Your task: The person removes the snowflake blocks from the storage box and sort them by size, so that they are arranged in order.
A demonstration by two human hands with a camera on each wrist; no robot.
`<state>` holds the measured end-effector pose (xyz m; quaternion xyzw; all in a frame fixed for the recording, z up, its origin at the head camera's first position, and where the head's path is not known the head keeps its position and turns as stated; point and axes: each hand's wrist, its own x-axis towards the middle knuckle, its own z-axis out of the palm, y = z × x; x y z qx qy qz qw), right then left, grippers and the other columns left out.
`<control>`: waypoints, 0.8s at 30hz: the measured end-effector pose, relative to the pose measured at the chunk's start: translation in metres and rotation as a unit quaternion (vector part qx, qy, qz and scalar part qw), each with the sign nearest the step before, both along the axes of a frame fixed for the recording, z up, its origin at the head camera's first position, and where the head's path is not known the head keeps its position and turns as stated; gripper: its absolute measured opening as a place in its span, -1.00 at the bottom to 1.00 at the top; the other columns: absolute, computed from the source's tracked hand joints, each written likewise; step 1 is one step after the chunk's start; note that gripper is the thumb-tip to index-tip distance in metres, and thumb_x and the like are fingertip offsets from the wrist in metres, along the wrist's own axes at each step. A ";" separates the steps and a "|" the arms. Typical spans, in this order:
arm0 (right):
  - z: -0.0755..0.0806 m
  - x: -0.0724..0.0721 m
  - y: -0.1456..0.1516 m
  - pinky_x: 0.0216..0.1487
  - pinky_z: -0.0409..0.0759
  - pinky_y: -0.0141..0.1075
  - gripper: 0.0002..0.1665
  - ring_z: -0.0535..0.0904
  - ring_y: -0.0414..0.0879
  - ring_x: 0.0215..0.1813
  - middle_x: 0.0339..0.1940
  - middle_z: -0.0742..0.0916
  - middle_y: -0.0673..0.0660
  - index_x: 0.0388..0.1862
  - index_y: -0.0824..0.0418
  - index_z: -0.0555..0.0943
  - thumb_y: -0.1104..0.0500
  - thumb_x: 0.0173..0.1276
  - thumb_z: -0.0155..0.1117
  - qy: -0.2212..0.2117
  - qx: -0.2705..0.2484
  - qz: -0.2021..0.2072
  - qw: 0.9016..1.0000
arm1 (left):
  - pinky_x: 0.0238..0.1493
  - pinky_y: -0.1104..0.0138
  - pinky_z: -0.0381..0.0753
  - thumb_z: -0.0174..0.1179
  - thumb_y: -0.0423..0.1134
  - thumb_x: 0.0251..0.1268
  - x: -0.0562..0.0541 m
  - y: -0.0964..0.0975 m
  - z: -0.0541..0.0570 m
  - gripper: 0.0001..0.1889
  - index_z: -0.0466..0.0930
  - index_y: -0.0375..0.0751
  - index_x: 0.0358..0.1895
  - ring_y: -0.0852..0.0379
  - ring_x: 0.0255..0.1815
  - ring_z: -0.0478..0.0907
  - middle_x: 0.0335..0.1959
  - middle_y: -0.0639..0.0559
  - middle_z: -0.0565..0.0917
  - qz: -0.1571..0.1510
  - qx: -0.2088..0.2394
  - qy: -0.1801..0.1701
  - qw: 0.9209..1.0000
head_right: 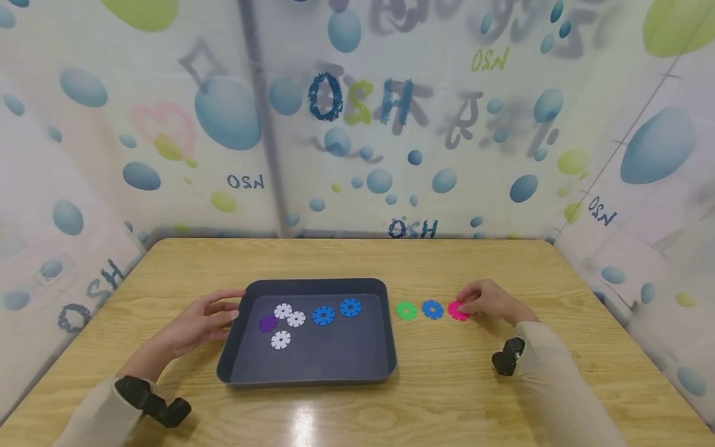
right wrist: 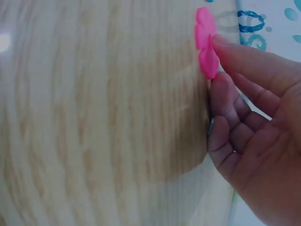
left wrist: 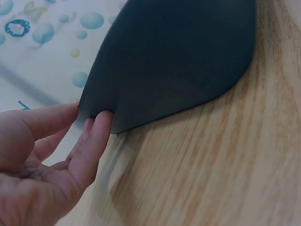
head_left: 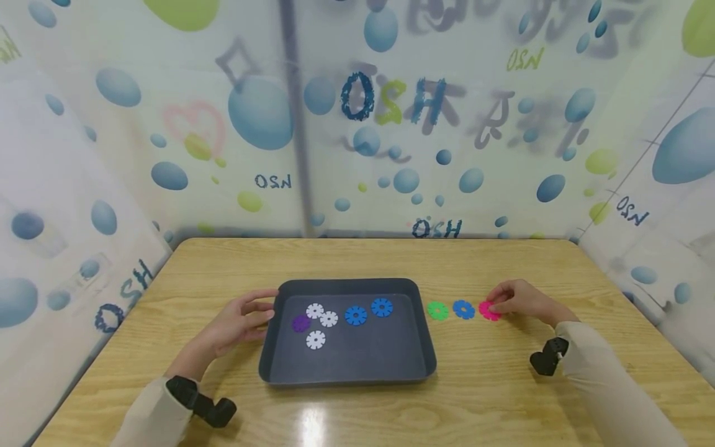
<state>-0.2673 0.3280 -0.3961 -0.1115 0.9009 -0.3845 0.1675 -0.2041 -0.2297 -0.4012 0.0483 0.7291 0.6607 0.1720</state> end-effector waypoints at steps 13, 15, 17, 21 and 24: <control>0.035 -0.002 -0.027 -0.28 0.48 -0.14 -0.55 0.45 0.00 -0.32 -0.35 0.58 0.14 0.00 0.41 0.49 0.15 0.22 0.28 0.003 0.017 0.057 0.998 | -0.13 0.23 0.56 0.09 -0.29 0.32 -0.002 -0.002 -0.002 -0.42 0.12 -0.29 0.36 0.05 -0.03 0.47 0.15 -0.33 0.28 -0.008 -0.001 -0.001 1.000; 0.041 -0.002 -0.038 -0.27 0.48 -0.12 -0.57 0.46 0.01 -0.34 -0.36 0.59 0.14 -0.01 0.41 0.49 0.17 0.24 0.27 0.012 0.015 0.076 0.997 | -0.13 0.23 0.56 0.09 -0.29 0.32 -0.001 -0.002 -0.002 -0.42 0.12 -0.28 0.36 0.04 -0.03 0.47 0.16 -0.33 0.27 -0.008 0.000 -0.001 1.000; 0.045 -0.003 -0.051 -0.27 0.49 -0.11 -0.60 0.47 0.00 -0.35 -0.37 0.58 0.13 -0.02 0.41 0.49 0.19 0.24 0.27 0.020 0.014 0.097 0.995 | -0.13 0.23 0.56 0.08 -0.29 0.33 -0.001 -0.003 -0.001 -0.42 0.11 -0.29 0.36 0.03 -0.02 0.47 0.16 -0.34 0.27 -0.008 0.002 0.001 1.000; 0.052 -0.003 -0.079 -0.25 0.51 -0.14 -0.63 0.48 -0.01 -0.34 -0.37 0.57 0.12 -0.04 0.40 0.50 0.21 0.24 0.26 0.032 0.011 0.138 0.990 | -0.13 0.22 0.56 0.09 -0.29 0.32 0.000 -0.003 -0.002 -0.42 0.11 -0.28 0.36 0.03 -0.01 0.47 0.16 -0.34 0.27 -0.009 0.004 0.003 1.000; 0.056 -0.003 -0.100 -0.23 0.53 -0.19 -0.64 0.50 -0.02 -0.33 -0.37 0.57 0.11 -0.05 0.36 0.51 0.20 0.24 0.28 0.043 0.008 0.167 0.985 | -0.12 0.22 0.56 0.09 -0.28 0.32 0.000 -0.003 -0.003 -0.41 0.11 -0.28 0.36 0.04 -0.02 0.47 0.15 -0.33 0.28 -0.009 0.004 0.003 1.000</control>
